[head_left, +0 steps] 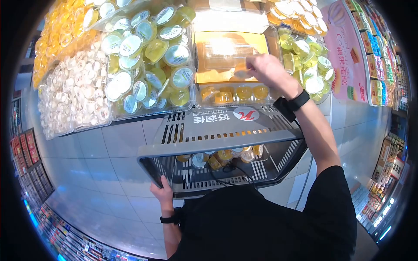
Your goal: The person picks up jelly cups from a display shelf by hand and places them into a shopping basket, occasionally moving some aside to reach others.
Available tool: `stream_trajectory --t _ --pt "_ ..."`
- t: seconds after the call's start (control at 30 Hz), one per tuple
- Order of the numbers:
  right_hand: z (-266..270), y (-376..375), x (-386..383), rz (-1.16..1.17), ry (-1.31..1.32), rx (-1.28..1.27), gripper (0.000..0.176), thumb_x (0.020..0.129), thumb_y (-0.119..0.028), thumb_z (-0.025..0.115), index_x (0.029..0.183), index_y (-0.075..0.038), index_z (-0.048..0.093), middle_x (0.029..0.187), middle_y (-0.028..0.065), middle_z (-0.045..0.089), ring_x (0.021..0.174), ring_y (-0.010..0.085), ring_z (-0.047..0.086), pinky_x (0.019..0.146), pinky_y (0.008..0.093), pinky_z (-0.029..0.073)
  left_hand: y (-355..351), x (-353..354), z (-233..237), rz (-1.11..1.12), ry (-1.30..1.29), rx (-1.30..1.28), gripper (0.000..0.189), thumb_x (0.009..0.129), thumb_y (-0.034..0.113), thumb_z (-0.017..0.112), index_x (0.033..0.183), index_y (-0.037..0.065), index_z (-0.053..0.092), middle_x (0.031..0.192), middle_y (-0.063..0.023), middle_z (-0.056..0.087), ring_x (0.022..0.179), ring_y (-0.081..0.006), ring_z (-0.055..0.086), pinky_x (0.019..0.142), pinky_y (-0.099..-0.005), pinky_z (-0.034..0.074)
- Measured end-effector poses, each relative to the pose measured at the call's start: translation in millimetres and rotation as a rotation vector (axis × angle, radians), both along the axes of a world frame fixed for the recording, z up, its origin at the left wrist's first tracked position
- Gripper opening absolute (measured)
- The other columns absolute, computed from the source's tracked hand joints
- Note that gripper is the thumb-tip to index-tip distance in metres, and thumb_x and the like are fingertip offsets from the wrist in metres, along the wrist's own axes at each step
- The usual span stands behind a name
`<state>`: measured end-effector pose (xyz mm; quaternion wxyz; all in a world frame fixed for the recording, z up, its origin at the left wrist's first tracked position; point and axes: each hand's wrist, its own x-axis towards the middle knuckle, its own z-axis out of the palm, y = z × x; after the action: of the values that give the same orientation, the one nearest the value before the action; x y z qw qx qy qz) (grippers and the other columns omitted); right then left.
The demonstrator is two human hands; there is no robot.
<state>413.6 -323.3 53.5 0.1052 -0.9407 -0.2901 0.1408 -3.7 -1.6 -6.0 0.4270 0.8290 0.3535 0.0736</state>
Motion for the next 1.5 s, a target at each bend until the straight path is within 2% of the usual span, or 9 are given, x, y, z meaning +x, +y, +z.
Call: stream_trajectory --t 0.13,0.4,0.6,0.8,1.0,1.13,1.2,1.33,1.5 --pt "-23 18 -18 0.263 -0.006 0.026 0.011 0.081 -0.014 0.064 0.081 -0.003 0.063 0.076 0.0146 0.066 0.075 0.0332 0.066 0.064 0.0428 0.052 -1 0 0 0.006 -0.006 -0.018 0.018 0.088 0.012 0.062 0.086 -0.006 0.061 0.07 -0.013 0.062 0.063 -0.0226 0.059 0.061 -0.036 0.047" --pt "-22 22 -18 0.15 0.065 0.02 0.014 0.079 -0.015 0.066 0.083 -0.002 0.063 0.078 0.015 0.067 0.075 0.0336 0.065 0.067 0.0421 0.052 -1 -4 -3 0.016 -0.005 0.0 0.018 0.088 0.011 0.061 0.087 -0.006 0.061 0.071 -0.0135 0.062 0.064 -0.0225 0.059 0.061 -0.0364 0.047" --pt "-12 13 -3 -0.212 0.255 0.207 0.02 0.079 -0.016 0.07 0.09 0.0 0.064 0.077 0.0133 0.069 0.07 0.024 0.068 0.067 0.0354 0.054 -4 5 5 -0.001 -0.015 0.034 0.019 0.088 0.013 0.061 0.084 -0.006 0.061 0.068 -0.0131 0.061 0.061 -0.0232 0.058 0.06 -0.0371 0.046" --pt "-32 5 19 -0.716 0.865 0.662 0.016 0.085 -0.012 0.07 0.087 0.002 0.062 0.074 0.0077 0.067 0.066 0.0132 0.066 0.063 0.0243 0.056 -3 6 5 0.0 -0.022 0.04 0.019 0.087 0.014 0.062 0.085 -0.005 0.061 0.068 -0.0146 0.061 0.061 -0.0256 0.059 0.059 -0.0378 0.047" --pt "-31 38 70 -0.607 0.975 0.75 0.017 0.087 -0.008 0.066 0.097 0.005 0.06 0.089 0.0125 0.065 0.08 0.018 0.067 0.073 0.0259 0.057 -2 2 -3 -0.011 -0.066 0.061 0.02 0.088 0.015 0.062 0.086 -0.005 0.061 0.069 -0.0129 0.062 0.062 -0.022 0.059 0.06 -0.0367 0.047" --pt "-65 66 84 -0.677 0.916 0.958 0.019 0.087 -0.005 0.064 0.102 0.005 0.058 0.086 0.0112 0.066 0.081 0.0195 0.067 0.072 0.0291 0.057 -1 3 3 -0.003 -0.012 0.059 0.023 0.088 0.017 0.063 0.084 -0.006 0.061 0.067 -0.0121 0.061 0.062 -0.0198 0.058 0.059 -0.0366 0.046" --pt "-76 79 83 -0.662 0.55 0.788 0.023 0.087 -0.008 0.063 0.105 0.004 0.057 0.078 0.0114 0.066 0.078 0.0196 0.068 0.071 0.031 0.056 1 -2 0 -0.019 0.003 0.088 0.023 0.088 0.017 0.063 0.084 -0.005 0.061 0.067 -0.013 0.061 0.061 -0.0214 0.059 0.059 -0.0373 0.046" --pt "-97 83 77 -0.101 -0.342 0.294 0.012 0.086 -0.012 0.062 0.091 -0.002 0.057 0.074 0.0113 0.067 0.061 0.0258 0.066 0.058 0.0363 0.054 0 1 3 -0.032 0.008 0.111 0.019 0.085 0.015 0.065 0.088 -0.003 0.062 0.07 -0.0183 0.063 0.063 -0.0368 0.063 0.059 -0.0424 0.048" --pt "-89 89 55 0.254 -0.507 0.053 0.013 0.075 -0.006 0.058 0.088 -0.006 0.059 0.084 0.0076 0.057 0.082 0.0234 0.063 0.064 0.0354 0.054 2 3 3 -0.063 -0.04 0.114 0.018 0.084 0.015 0.065 0.088 -0.003 0.062 0.071 -0.0185 0.064 0.064 -0.0374 0.063 0.06 -0.0427 0.048"
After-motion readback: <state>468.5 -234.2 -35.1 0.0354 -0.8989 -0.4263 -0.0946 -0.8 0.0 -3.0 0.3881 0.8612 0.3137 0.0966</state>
